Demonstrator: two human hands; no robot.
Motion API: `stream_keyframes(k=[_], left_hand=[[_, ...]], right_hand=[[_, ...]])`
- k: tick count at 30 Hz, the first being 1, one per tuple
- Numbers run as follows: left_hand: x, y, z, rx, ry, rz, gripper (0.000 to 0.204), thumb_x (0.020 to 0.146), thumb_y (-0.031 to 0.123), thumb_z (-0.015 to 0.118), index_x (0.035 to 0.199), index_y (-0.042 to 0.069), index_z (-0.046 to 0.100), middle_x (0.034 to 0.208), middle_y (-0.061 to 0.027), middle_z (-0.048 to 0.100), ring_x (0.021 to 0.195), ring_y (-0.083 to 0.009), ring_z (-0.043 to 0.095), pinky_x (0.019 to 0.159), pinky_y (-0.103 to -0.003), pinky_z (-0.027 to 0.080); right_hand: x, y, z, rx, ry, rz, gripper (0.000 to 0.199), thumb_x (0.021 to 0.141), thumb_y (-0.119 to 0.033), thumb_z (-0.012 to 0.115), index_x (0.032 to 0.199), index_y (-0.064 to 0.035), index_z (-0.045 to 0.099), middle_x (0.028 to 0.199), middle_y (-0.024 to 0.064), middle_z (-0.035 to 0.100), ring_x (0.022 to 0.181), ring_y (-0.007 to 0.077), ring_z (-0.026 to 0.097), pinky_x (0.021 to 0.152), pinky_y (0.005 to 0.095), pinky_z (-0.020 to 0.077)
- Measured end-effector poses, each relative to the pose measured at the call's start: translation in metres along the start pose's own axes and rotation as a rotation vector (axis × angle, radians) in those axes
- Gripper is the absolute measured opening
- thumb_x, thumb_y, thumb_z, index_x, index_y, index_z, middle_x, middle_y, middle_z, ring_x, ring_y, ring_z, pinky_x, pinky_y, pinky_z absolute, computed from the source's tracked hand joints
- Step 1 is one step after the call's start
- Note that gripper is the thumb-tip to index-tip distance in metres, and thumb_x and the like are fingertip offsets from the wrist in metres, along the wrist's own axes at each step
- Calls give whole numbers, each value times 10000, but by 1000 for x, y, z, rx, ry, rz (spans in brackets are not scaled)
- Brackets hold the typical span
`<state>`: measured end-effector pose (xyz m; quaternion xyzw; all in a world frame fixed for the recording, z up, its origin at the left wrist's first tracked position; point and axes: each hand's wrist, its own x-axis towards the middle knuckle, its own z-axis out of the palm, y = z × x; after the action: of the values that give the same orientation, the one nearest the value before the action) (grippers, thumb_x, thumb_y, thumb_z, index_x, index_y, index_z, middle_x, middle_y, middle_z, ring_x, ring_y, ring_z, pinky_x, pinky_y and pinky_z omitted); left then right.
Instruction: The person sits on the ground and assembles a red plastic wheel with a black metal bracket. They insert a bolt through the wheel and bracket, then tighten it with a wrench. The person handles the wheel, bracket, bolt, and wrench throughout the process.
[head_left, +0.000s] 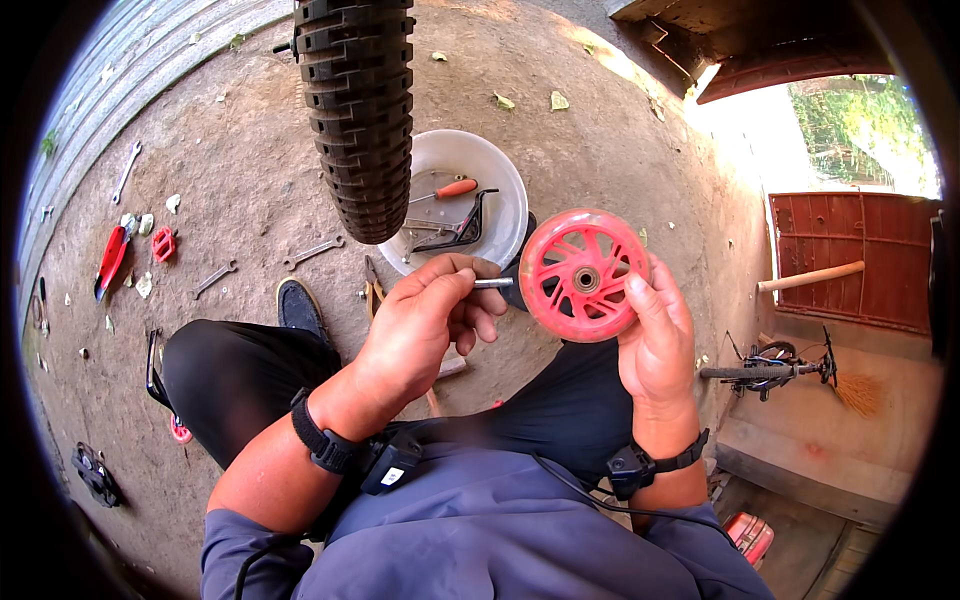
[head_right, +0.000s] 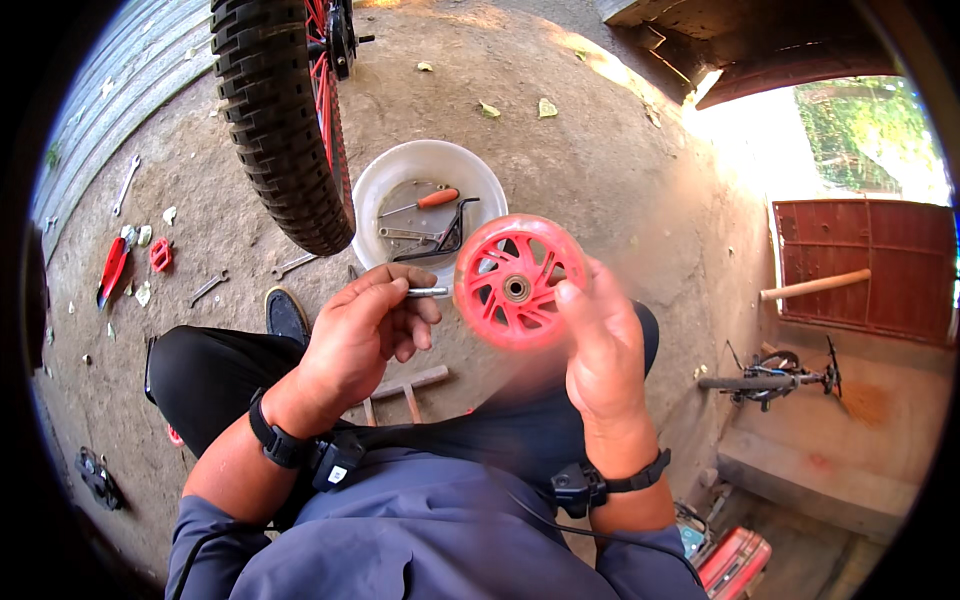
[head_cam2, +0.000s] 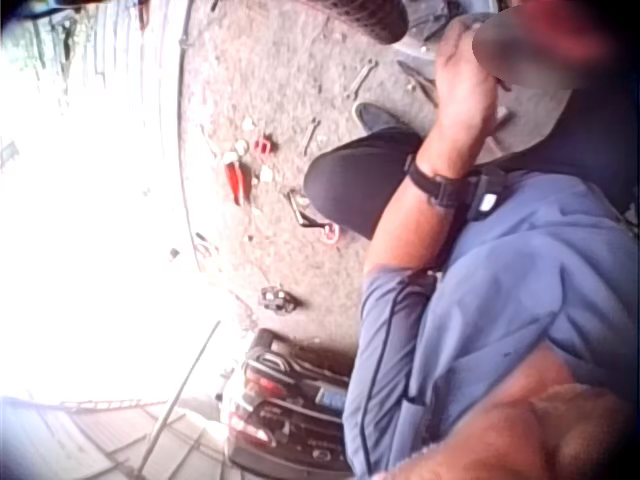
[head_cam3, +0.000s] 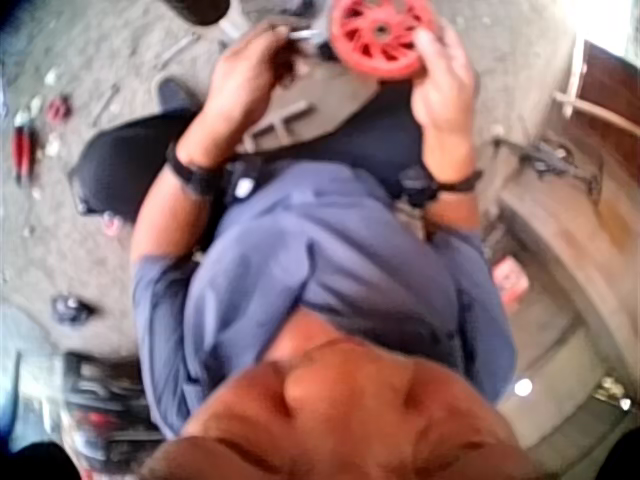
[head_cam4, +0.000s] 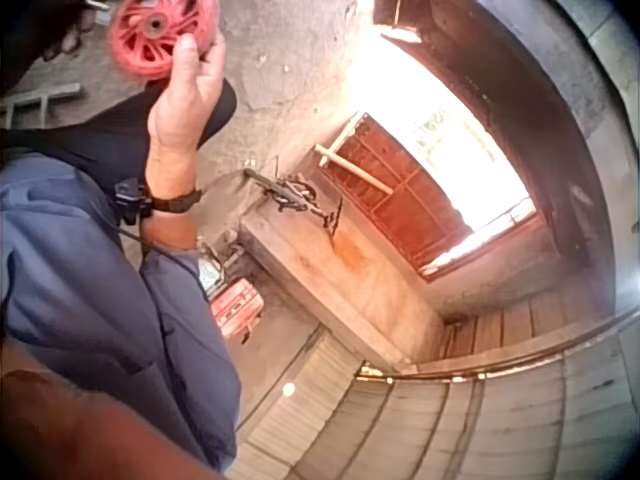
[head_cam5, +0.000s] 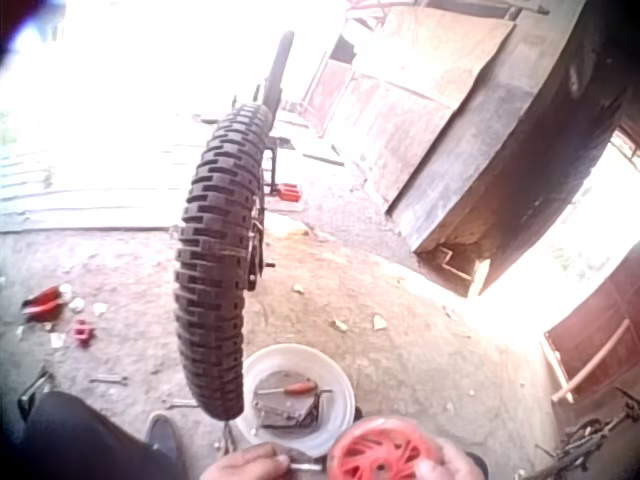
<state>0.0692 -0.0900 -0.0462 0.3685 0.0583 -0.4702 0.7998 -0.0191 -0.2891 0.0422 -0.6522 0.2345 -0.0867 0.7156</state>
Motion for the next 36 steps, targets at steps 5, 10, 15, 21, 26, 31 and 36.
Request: stream_keyframes(k=[5,10,15,21,26,31,36], left_hand=[[0,-1,0,52,-22,28,278,1010,129,426,1208,-2,569,991,-118,698,706,-130,655,547,-214,464],[-2,1,2,77,-19,57,278,1009,134,447,1226,-3,556,1014,-129,705,708,-129,656,552,-208,469],[-2,4,3,122,-66,41,262,1028,152,465,1234,14,548,1041,-125,702,720,-119,652,565,-208,468],[-6,3,6,137,-196,66,240,1050,178,491,1240,39,538,1086,-104,696,753,-103,644,609,-216,468],[-8,6,8,171,-275,53,238,1047,186,510,1229,35,535,1107,-102,695,754,-105,643,628,-219,472],[-8,6,9,191,-275,41,236,1043,180,519,1221,25,529,1135,-103,693,745,-101,641,631,-218,471],[-8,5,9,210,-253,43,225,1041,167,523,1216,26,525,1140,-100,697,733,-94,636,631,-217,468]], right_hand=[[1,2,-5,-43,-15,-15,436,995,-182,571,1358,43,484,1266,144,616,1161,210,610,1014,363,486],[1,2,-1,-35,17,-18,370,990,-133,558,1307,57,527,1221,109,635,1126,162,597,1021,335,442],[1,4,0,-62,16,-28,367,988,-132,567,1301,56,527,1220,106,633,1129,155,589,1023,330,437],[1,6,3,-139,-30,-57,376,994,-157,576,1301,54,519,1222,101,626,1132,154,579,1018,326,437],[-1,11,6,-220,-63,-95,390,996,-151,585,1307,70,501,1227,115,616,1133,165,575,1013,334,443],[-2,17,8,-283,-109,-122,388,997,-131,592,1307,81,492,1229,122,612,1135,166,570,1001,332,452],[-3,15,12,-319,-120,-130,391,996,-134,603,1307,77,493,1231,122,611,1136,164,569,995,324,454]])
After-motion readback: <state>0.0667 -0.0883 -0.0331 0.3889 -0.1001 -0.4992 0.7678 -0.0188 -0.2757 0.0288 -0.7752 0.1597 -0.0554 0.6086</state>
